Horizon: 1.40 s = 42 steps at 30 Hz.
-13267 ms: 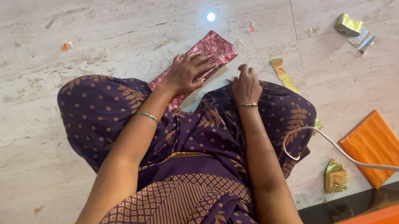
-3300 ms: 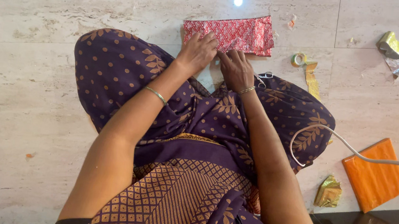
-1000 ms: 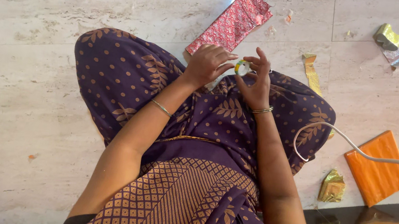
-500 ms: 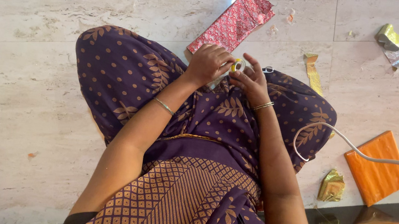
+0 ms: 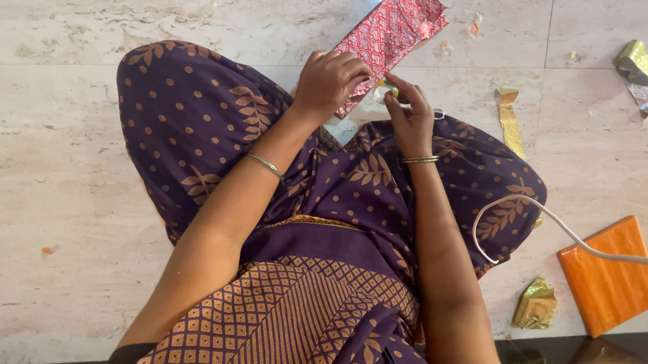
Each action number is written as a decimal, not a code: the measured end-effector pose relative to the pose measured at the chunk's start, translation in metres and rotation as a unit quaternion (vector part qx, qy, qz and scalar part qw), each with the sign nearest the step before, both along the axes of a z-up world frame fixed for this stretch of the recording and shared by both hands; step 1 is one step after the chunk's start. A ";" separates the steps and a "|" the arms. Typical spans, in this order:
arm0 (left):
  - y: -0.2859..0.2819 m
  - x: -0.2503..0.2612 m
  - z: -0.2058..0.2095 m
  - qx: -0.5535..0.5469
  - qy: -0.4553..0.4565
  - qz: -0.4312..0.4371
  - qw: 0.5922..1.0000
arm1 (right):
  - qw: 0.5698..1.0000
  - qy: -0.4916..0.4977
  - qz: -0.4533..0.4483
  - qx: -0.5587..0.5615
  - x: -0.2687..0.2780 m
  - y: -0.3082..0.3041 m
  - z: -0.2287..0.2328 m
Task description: The person sits on the floor and wraps a small rectangular item with red patterned paper. They use scissors to cut the paper and apply tape to secure the folds, then adjust the edges to complete the wrapping.
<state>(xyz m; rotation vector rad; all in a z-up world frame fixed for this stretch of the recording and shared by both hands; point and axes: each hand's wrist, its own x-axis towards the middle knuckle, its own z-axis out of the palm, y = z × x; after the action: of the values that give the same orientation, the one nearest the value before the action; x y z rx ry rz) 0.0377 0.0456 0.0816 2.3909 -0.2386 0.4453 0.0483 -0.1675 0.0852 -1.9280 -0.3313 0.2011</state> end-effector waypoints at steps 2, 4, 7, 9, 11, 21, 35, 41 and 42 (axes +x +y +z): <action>0.000 0.004 -0.006 -0.007 0.049 0.018 0.999 | 0.999 -0.018 0.007 -0.037 0.009 0.007 0.006; 0.000 0.010 -0.011 -0.004 0.063 0.027 0.998 | 0.997 -0.044 0.014 -0.061 0.014 0.014 0.010; 0.002 0.013 -0.019 0.011 0.057 0.020 0.998 | 0.992 -0.085 0.026 -0.084 0.019 0.021 0.016; 0.003 0.014 -0.025 0.030 0.049 0.011 0.998 | 0.988 -0.102 0.036 -0.108 0.021 0.024 0.017; 0.003 0.016 -0.030 0.055 0.045 0.006 0.997 | 0.982 -0.125 0.046 -0.132 0.020 0.025 0.016; 0.002 0.022 -0.040 0.124 0.017 -0.030 0.992 | 0.948 -0.233 0.058 -0.209 0.021 0.026 0.009; 0.000 0.021 -0.040 0.218 -0.011 -0.046 0.975 | 0.933 -0.253 0.042 -0.254 0.019 0.031 0.017; -0.001 0.021 -0.035 0.180 0.024 -0.071 0.981 | 0.945 -0.225 0.048 -0.234 0.019 0.029 0.009; -0.001 0.021 -0.034 0.188 0.028 -0.067 0.979 | 0.943 -0.233 0.051 -0.233 0.019 0.029 0.008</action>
<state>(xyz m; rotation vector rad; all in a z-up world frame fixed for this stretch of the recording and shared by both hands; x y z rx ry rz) 0.0588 0.0441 0.0472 2.7286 -0.4935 0.2893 0.0672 -0.1388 0.0934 -2.4239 -0.7533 -0.1315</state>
